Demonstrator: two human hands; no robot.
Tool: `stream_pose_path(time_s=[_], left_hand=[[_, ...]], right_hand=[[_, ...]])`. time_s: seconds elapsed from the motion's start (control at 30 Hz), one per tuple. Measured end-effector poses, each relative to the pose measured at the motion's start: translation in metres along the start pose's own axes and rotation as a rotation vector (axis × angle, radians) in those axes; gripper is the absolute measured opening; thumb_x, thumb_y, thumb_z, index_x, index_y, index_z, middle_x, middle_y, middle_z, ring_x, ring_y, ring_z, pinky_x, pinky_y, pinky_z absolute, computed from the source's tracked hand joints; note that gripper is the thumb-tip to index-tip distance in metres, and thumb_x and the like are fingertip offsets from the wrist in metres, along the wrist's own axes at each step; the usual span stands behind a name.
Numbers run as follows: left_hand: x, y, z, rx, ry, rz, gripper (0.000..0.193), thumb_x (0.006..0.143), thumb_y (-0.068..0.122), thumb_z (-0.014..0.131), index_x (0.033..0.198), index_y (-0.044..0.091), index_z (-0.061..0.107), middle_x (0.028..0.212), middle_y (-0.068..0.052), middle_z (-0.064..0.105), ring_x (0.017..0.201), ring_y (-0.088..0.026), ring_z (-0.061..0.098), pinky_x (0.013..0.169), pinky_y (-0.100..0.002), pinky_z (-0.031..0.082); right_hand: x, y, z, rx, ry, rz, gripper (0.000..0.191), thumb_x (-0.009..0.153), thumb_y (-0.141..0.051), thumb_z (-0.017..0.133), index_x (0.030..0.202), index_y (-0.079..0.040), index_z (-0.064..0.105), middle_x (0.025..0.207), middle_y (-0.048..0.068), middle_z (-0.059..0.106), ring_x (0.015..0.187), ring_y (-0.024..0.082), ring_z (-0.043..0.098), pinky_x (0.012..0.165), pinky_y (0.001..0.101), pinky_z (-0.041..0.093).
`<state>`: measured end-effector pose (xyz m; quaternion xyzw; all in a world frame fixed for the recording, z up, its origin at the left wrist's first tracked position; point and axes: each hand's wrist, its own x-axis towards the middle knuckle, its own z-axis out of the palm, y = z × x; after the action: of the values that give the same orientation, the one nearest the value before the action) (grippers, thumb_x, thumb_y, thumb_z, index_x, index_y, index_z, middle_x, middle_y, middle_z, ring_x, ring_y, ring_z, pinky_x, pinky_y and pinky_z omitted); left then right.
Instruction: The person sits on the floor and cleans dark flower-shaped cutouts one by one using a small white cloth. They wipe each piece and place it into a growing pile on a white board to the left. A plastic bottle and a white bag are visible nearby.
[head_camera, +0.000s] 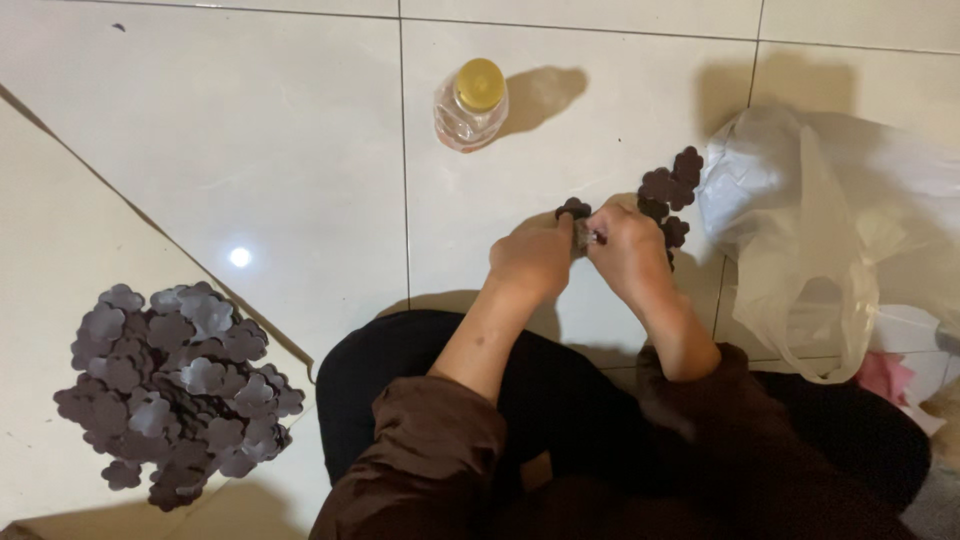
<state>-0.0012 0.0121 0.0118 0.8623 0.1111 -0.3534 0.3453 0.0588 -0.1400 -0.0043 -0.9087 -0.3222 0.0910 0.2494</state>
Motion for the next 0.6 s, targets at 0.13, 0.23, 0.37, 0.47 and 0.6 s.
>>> stream_pose_path(time_s=[0.13,0.23,0.37,0.47,0.6], left_hand=[[-0.002,-0.002,-0.008,-0.008,0.045,0.034,0.055,0.093,0.011,0.055,0.147,0.018,0.048,0.132,-0.004,0.065,0.128,-0.028,0.057,0.095,-0.048,0.053],[-0.001,-0.002,-0.009,-0.028,0.023,0.017,0.058,0.094,0.009,0.052,0.151,0.02,0.045,0.13,-0.004,0.067,0.126,-0.028,0.06,0.095,-0.048,0.054],[0.0,-0.002,-0.008,-0.031,0.004,0.007,0.06,0.093,0.007,0.051,0.152,0.021,0.046,0.132,-0.005,0.067,0.127,-0.029,0.059,0.098,-0.048,0.052],[0.0,-0.002,-0.007,-0.038,-0.007,0.006,0.066,0.091,0.007,0.052,0.155,0.021,0.039,0.13,-0.006,0.067,0.127,-0.028,0.059,0.098,-0.047,0.052],[0.001,-0.004,-0.005,-0.031,0.056,0.032,0.061,0.092,0.009,0.052,0.152,0.02,0.043,0.132,-0.007,0.065,0.128,-0.028,0.057,0.098,-0.047,0.051]], right_hand=[[0.001,0.007,-0.002,0.265,-0.043,0.092,0.012,0.081,0.006,0.076,0.089,0.0,0.071,0.092,0.013,0.071,0.076,0.024,0.073,0.068,0.0333,0.059],[0.004,0.012,0.002,0.257,0.032,0.088,0.017,0.081,0.006,0.078,0.094,0.0,0.071,0.092,0.013,0.071,0.079,0.023,0.073,0.071,0.0322,0.059],[-0.003,0.006,0.01,0.036,0.044,-0.012,0.016,0.078,0.006,0.08,0.088,0.001,0.07,0.09,0.015,0.069,0.077,0.027,0.07,0.067,0.0359,0.056],[-0.011,-0.001,0.011,0.036,-0.063,0.02,0.018,0.075,0.004,0.082,0.082,0.002,0.067,0.085,0.016,0.068,0.074,0.029,0.067,0.066,0.0389,0.054],[-0.003,0.002,0.003,0.209,0.0,0.024,0.013,0.085,0.002,0.081,0.092,0.0,0.07,0.089,0.013,0.07,0.074,0.024,0.067,0.065,0.0365,0.053]])
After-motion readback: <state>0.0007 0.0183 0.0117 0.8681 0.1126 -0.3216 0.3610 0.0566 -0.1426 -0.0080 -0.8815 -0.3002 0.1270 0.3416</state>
